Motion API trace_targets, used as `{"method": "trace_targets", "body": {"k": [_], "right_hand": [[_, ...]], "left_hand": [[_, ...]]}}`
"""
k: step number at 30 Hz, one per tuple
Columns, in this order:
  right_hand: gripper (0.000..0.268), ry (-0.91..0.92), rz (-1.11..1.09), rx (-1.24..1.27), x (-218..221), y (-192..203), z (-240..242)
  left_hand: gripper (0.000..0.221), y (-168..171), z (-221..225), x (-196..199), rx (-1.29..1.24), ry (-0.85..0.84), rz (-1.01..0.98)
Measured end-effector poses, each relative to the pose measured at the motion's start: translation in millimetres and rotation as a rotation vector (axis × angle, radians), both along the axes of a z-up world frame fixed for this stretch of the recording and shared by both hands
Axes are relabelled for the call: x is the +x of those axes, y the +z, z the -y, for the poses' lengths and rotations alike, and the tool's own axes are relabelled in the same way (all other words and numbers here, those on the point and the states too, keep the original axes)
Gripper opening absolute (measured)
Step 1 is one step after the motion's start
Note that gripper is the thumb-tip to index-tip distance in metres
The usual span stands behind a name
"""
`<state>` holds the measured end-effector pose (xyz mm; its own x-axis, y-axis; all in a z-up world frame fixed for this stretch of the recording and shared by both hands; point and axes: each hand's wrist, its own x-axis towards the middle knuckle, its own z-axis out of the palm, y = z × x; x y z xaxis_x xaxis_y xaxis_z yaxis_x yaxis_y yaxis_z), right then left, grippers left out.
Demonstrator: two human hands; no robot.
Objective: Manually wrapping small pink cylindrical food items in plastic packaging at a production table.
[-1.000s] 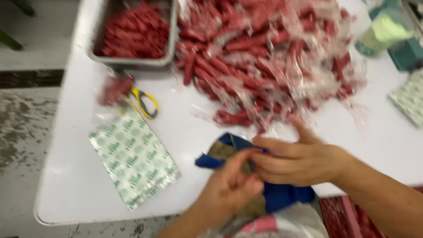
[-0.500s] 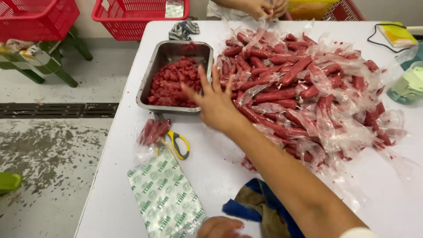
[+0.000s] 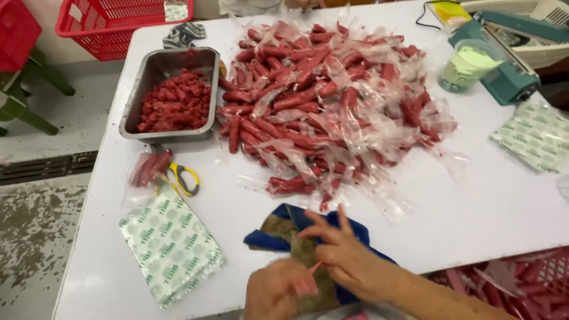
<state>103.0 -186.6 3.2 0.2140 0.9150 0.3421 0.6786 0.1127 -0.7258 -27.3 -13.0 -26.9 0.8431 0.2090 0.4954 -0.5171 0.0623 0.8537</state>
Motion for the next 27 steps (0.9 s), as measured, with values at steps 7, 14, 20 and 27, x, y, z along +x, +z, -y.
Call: {"method": "trace_targets", "body": {"k": [7,14,20,27], "right_hand": [[0.015,-0.076,0.785,0.139,-6.6,-50.5,36.8],[0.037,0.305,0.234,-0.001,7.3,0.9,46.2],[0.014,-0.038,-1.125,0.033,-40.9,-11.8,61.9],[0.023,-0.248,-0.191,0.141,-4.7,4.2,53.1]], "left_hand": [[0.092,-65.6,29.4,-39.3,-1.027,-0.694,-1.209],[0.024,-15.4,26.1,-35.3,-0.211,-0.354,-1.079],[0.032,-54.1,54.2,-8.3,0.521,-0.132,-0.17],[0.024,-0.8,72.5,-2.3,0.475,0.308,-0.092]]}}
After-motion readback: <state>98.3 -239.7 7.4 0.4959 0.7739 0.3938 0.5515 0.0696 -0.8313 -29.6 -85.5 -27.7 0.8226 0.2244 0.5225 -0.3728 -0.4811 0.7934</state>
